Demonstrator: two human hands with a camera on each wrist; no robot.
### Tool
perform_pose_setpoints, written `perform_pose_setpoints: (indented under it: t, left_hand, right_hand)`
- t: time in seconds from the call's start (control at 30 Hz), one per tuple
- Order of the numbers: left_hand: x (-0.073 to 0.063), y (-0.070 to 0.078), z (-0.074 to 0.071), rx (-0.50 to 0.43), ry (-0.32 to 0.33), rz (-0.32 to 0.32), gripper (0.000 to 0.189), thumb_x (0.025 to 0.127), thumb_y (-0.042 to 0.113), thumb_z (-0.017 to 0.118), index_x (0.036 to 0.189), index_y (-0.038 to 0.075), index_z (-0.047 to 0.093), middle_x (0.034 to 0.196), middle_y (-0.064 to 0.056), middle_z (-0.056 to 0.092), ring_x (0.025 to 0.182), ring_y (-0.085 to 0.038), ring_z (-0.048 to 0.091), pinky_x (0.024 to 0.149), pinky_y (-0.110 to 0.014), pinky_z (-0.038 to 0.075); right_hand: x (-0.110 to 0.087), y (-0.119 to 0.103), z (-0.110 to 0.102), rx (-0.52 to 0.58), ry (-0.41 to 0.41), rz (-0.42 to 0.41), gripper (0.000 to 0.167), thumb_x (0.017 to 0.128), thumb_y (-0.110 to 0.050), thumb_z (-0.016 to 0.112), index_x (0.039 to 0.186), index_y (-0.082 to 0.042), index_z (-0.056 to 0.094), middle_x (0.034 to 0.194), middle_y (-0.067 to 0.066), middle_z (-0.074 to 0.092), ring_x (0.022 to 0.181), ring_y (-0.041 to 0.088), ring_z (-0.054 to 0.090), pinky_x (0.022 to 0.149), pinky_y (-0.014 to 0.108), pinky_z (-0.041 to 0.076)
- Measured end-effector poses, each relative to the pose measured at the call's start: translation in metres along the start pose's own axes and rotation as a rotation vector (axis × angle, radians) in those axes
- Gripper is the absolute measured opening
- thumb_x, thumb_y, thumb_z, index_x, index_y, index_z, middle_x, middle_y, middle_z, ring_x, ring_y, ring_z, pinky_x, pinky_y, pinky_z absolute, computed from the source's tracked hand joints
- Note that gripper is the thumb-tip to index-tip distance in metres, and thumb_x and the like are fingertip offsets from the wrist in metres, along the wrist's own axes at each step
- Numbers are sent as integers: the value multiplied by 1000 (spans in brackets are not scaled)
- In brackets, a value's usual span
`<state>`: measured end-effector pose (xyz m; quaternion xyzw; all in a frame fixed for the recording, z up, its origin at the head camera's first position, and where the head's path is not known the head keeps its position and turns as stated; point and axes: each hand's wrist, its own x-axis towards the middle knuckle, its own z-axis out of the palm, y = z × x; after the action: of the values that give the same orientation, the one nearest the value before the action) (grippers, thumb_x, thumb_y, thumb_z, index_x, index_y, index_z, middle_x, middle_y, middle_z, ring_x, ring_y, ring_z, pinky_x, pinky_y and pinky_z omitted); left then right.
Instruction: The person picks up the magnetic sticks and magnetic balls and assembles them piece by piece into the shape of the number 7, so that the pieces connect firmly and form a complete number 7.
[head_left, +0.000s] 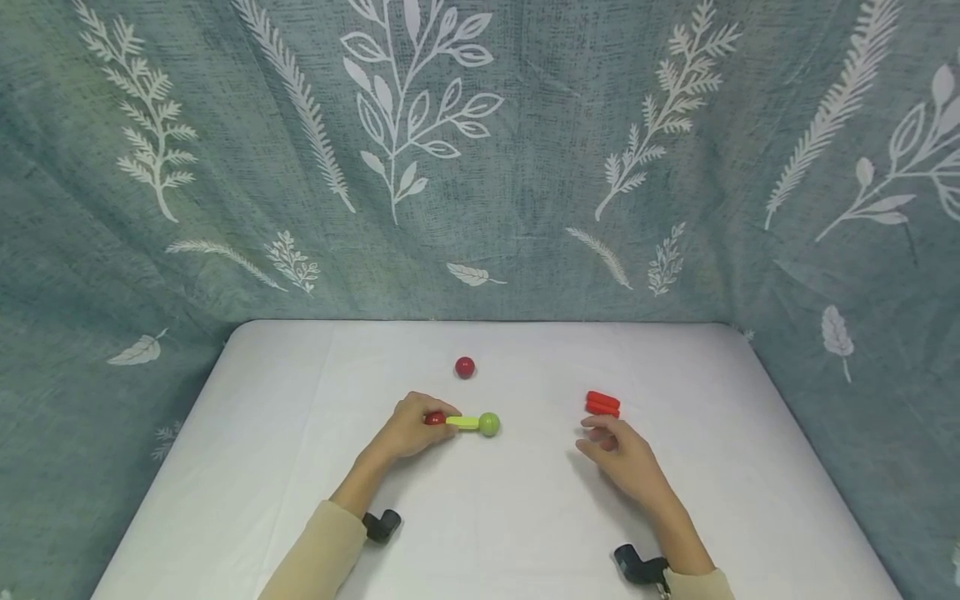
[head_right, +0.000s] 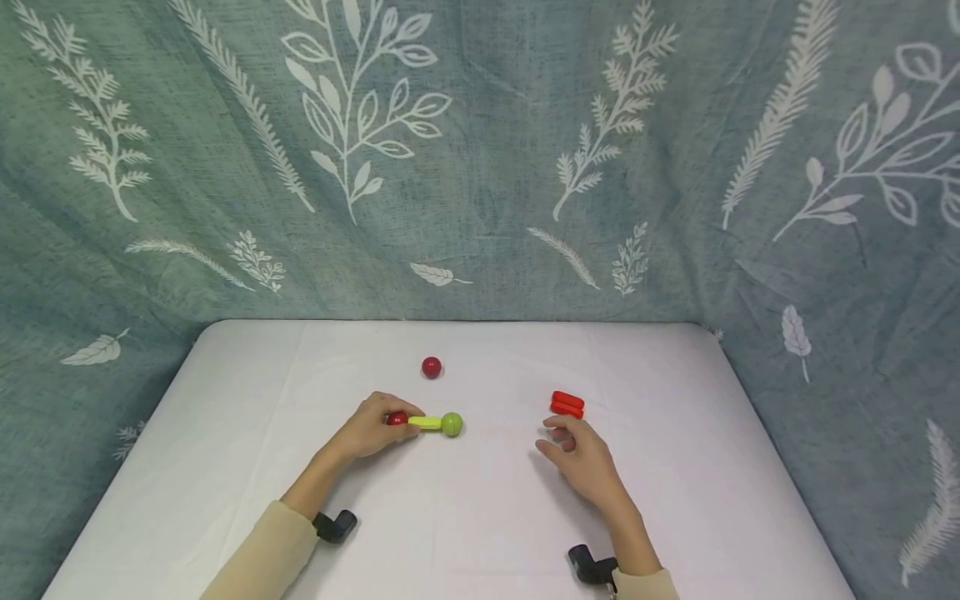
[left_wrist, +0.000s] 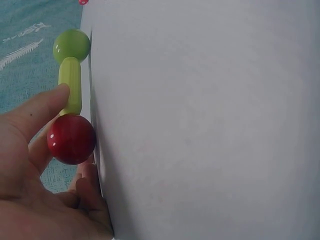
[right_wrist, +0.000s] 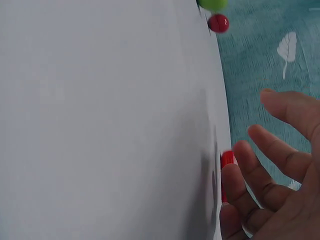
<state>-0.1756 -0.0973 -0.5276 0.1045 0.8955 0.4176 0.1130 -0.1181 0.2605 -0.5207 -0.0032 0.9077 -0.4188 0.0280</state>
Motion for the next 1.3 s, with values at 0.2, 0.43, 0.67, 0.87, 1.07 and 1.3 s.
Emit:
perform_pose_setpoints:
  t: [0.2, 0.43, 0.67, 0.87, 1.07, 1.3]
  left_hand:
    - [0, -1, 0, 0, -1, 0, 19, 86, 26, 79, 105, 28, 78, 114, -3, 58, 112, -25, 47, 91, -49, 44]
    - [0, -1, 0, -5, -2, 7, 18, 86, 26, 79, 105, 28, 78, 115, -3, 59, 114, -26, 47, 92, -51, 43]
    - [0, -1, -1, -2, 2, 6, 18, 87, 26, 79, 105, 27, 78, 116, -4, 59, 114, -27, 48, 93, -51, 44]
    - [0, 0, -1, -2, 5, 2, 19, 87, 26, 79, 106, 26, 78, 118, -6, 58, 116, -27, 48, 95, -52, 44]
    - [-1, 0, -1, 5, 6, -19, 20, 87, 26, 78, 106, 26, 78, 118, -6, 58, 114, -27, 48, 93, -52, 44]
    - [-1, 1, 0, -1, 3, -16, 19, 87, 27, 78, 106, 27, 78, 116, -5, 58, 113, -27, 48, 93, -51, 45]
  right_hand:
    - [6, 10, -21, -31, 50, 8, 37, 95, -24, 71, 127, -9, 63, 115, 15, 63, 99, 29, 59, 78, 40, 49]
    - [18, 21, -29, -84, 100, 19, 37, 97, -21, 68, 129, -4, 60, 118, 24, 61, 101, 36, 59, 82, 50, 49]
    - [23, 24, -28, -67, 87, 73, 40, 98, -23, 65, 132, -4, 58, 122, 27, 59, 105, 39, 57, 84, 54, 48]
    - [26, 26, -24, -84, 94, 66, 37, 96, -18, 66, 129, -2, 59, 118, 26, 60, 101, 36, 57, 81, 49, 48]
    - [27, 29, -21, -114, 110, 51, 34, 94, -16, 67, 123, 0, 62, 113, 24, 62, 94, 32, 57, 74, 40, 45]
    - [26, 29, -20, -138, 128, 61, 33, 91, -15, 72, 117, 3, 65, 112, 23, 61, 91, 29, 56, 70, 37, 44]
